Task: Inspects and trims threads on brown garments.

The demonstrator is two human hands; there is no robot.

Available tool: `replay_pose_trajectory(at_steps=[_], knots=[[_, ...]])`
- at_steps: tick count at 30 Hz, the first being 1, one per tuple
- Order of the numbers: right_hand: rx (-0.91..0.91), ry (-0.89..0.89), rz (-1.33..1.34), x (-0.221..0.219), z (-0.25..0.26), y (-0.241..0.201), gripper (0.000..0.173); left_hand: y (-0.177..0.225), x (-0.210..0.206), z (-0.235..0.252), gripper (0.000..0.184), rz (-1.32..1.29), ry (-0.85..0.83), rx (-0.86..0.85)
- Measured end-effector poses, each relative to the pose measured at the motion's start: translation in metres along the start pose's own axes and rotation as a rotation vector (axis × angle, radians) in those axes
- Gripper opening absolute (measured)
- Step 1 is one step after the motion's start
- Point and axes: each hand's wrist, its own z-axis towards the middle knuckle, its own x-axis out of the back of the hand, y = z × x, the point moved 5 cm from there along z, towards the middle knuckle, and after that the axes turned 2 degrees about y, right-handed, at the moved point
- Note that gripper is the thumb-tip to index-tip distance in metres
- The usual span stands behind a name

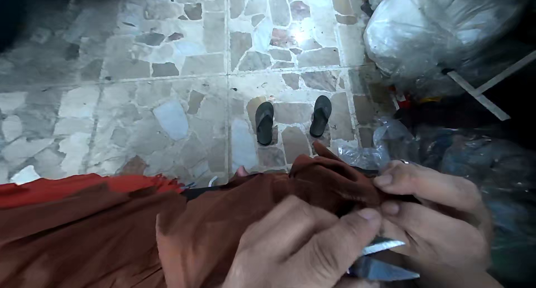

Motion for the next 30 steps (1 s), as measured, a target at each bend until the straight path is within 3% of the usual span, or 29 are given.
replay_pose_trajectory(at_steps=[4,11,30], knots=[[-0.012,-0.004,-0.009,-0.001,0.0,0.001,0.012,-0.001,-0.009,-0.002,0.04,0.051,0.04,-0.005],[-0.004,0.01,-0.009,-0.004,-0.002,0.002,0.01,-0.002,-0.01,-0.003,0.035,0.136,0.077,-0.016],[0.009,-0.044,-0.007,-0.005,0.002,-0.003,0.015,-0.006,-0.012,-0.005,0.029,0.073,0.107,-0.009]])
